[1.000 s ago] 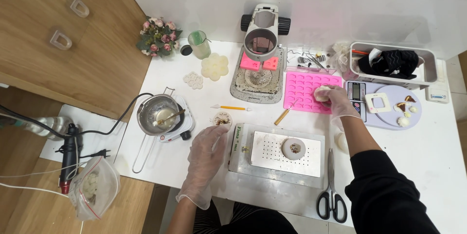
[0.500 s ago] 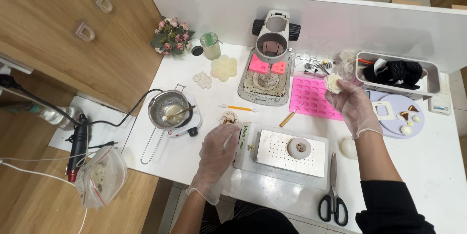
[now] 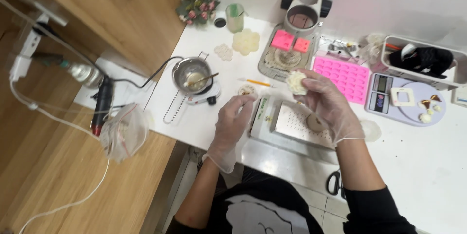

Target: Refining and detailing a wax flower model using heat and sculpting tools.

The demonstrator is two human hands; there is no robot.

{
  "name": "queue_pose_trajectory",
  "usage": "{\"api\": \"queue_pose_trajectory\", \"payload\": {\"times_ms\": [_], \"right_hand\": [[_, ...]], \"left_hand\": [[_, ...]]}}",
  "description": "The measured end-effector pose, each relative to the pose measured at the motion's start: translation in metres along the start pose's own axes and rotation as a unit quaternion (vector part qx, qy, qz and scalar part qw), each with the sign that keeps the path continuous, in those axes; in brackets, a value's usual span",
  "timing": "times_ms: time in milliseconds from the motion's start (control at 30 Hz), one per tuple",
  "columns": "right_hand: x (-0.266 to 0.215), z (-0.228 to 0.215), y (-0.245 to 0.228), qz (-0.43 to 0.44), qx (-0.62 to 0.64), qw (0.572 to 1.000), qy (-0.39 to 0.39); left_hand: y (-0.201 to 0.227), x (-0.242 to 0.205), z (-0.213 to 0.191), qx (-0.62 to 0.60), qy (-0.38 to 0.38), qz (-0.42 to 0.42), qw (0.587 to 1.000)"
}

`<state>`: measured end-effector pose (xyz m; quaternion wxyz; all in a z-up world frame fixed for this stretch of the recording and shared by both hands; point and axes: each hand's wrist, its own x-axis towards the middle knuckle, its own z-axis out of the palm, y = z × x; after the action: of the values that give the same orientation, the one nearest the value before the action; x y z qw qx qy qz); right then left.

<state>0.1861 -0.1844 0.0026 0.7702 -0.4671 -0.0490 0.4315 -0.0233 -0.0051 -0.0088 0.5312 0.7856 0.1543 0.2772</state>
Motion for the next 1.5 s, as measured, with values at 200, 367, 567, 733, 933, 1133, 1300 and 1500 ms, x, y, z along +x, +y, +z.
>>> {"api": "queue_pose_trajectory", "payload": {"times_ms": [200, 367, 567, 733, 933, 1133, 1300, 1500], "right_hand": [[-0.014, 0.077, 0.028, 0.025, -0.026, 0.998, -0.054], [-0.013, 0.113, 0.052, 0.007, -0.068, 0.993, -0.095], [-0.018, 0.15, 0.06, 0.008, -0.062, 0.991, -0.114], [-0.019, 0.154, 0.059, -0.013, -0.11, 0.989, -0.097], [-0.022, 0.141, 0.053, -0.066, -0.186, 0.979, -0.059], [-0.037, 0.118, 0.033, -0.084, -0.231, 0.969, -0.003], [-0.038, 0.084, 0.022, -0.11, -0.226, 0.967, 0.04], [-0.029, 0.047, 0.013, -0.166, -0.223, 0.957, 0.079]], "left_hand": [[-0.025, -0.005, 0.0, -0.266, 0.029, -0.18, 0.947], [0.029, -0.008, -0.031, -0.334, 0.034, -0.2, 0.921], [-0.011, -0.005, -0.031, -0.508, 0.046, -0.181, 0.841], [-0.003, -0.005, -0.033, -0.529, 0.035, -0.166, 0.831], [-0.003, 0.002, -0.014, -0.592, 0.013, -0.174, 0.787], [0.012, 0.012, 0.013, -0.66, -0.043, -0.24, 0.711], [0.013, 0.023, 0.048, -0.653, -0.096, -0.247, 0.709], [0.03, 0.043, 0.076, -0.66, -0.106, -0.299, 0.68]]}}
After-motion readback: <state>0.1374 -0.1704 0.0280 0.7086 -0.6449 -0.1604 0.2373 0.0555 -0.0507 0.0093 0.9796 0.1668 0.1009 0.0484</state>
